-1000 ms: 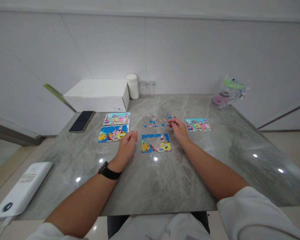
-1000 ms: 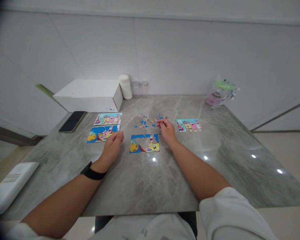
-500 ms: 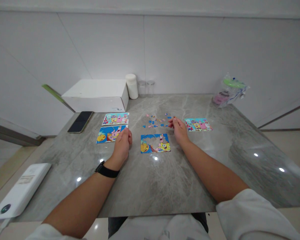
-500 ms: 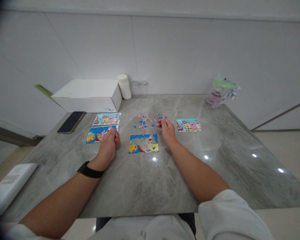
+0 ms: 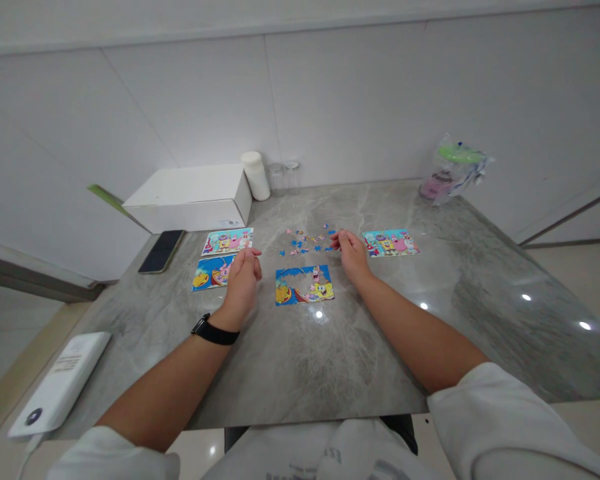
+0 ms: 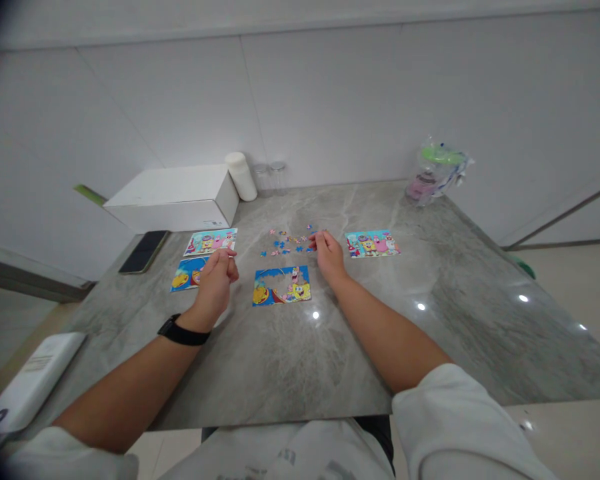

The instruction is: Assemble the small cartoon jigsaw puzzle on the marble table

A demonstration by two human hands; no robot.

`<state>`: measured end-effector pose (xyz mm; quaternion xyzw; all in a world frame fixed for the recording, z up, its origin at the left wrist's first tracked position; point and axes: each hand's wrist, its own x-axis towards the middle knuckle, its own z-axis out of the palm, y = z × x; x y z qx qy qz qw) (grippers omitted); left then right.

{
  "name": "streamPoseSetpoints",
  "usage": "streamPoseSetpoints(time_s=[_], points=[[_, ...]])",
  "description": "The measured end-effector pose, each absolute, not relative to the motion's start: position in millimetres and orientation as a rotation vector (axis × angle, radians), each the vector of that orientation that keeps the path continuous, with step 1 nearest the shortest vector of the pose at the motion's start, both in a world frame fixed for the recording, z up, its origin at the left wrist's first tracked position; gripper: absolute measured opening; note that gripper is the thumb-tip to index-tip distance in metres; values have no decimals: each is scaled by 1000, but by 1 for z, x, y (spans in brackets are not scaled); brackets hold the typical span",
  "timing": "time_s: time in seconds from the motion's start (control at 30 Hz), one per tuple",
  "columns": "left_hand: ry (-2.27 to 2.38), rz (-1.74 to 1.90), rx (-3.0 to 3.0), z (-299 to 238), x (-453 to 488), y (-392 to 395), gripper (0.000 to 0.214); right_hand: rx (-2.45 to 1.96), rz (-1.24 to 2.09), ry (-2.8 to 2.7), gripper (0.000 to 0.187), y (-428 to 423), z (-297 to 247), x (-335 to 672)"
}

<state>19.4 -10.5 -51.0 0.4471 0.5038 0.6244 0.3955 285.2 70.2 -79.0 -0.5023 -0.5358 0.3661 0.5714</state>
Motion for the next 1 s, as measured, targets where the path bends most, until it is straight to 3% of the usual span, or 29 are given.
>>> streamPoseSetpoints(time_s=[0.27,0.67,1.0], points=[[1265,1654,1396,-23,31,22,32,-1149,862,-1228,48,73,-76,289],[1463,1464,1443,-62,12,22,32,-1178,724,-1007,35,92,-54,314],[1436,1466,1385,-73,13,30,21,-1243,676,-1305,26,91,-88,309]])
